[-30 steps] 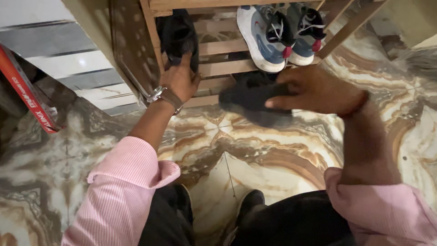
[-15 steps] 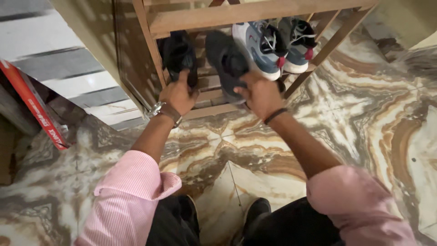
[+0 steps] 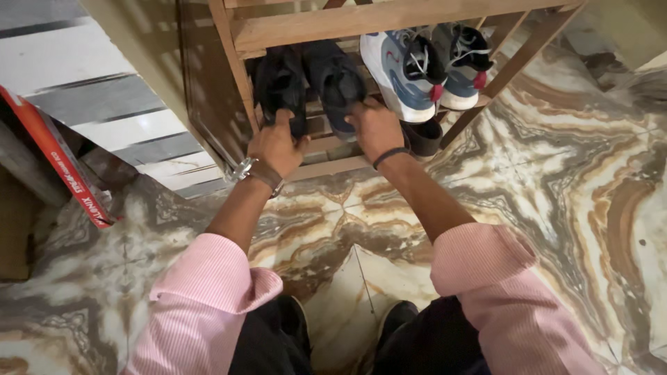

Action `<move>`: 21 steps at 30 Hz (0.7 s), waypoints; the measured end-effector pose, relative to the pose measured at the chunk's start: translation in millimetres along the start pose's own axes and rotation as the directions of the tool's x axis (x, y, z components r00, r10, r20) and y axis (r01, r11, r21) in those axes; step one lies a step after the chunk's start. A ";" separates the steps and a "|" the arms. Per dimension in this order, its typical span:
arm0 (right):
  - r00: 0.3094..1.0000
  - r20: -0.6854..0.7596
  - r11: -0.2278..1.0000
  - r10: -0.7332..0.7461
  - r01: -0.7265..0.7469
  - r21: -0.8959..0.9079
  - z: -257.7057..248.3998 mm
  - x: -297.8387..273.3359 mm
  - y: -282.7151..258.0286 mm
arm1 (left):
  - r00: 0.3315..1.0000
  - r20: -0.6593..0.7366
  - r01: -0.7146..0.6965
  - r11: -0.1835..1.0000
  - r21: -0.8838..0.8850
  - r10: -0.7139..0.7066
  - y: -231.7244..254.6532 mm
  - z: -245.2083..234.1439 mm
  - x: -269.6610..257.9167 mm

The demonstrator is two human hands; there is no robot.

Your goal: The person repeatedly picks up various shoes from a wooden shoe rack, moves them around, and places them back on the rack. The person handles multiple pairs of shoes, including sneakers and casual shoes, one at a time.

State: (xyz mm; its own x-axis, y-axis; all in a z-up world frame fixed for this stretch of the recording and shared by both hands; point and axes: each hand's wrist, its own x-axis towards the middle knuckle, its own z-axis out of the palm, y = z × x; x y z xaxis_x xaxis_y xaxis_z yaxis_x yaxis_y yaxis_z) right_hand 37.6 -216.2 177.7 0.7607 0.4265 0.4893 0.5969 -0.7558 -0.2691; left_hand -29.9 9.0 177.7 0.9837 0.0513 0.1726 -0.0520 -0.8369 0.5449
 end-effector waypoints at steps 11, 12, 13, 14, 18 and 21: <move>0.992 -0.113 0.990 0.050 -0.035 0.135 31.7 14.4 -6.4 | 0.998 -0.034 -0.046 0.998 -0.045 0.045 -5.0 8.3 -1.5; 0.992 -0.123 0.984 0.037 -0.015 0.175 36.5 13.4 -2.4 | 0.998 -0.035 -0.056 0.997 -0.058 0.054 -6.5 10.7 -1.6; 0.993 -0.102 0.978 0.055 -0.033 0.207 40.8 13.0 1.7 | 0.997 -0.034 -0.069 0.995 -0.072 0.066 -8.1 13.5 -1.5; 0.994 -0.080 0.970 0.073 -0.052 0.238 44.5 13.5 5.7 | 0.999 -0.017 -0.046 0.997 -0.064 0.045 -10.5 15.9 -0.5; 0.998 0.006 0.953 0.060 -0.060 0.296 45.5 11.0 21.2 | 1.000 -0.006 -0.030 0.994 -0.106 0.029 -20.3 28.6 8.8; 0.992 0.114 0.920 0.057 -0.096 0.379 40.1 6.0 24.1 | 0.999 0.044 0.013 0.994 -0.105 -0.009 -27.6 27.1 10.4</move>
State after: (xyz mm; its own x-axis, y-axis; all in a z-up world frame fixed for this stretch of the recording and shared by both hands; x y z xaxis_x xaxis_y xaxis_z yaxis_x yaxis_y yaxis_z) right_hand 66.8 -211.8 140.9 0.8174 0.4366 0.3758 0.5729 -0.5484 -0.6091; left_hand -13.5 17.9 142.3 0.9907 0.0347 0.1316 -0.0567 -0.7740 0.6306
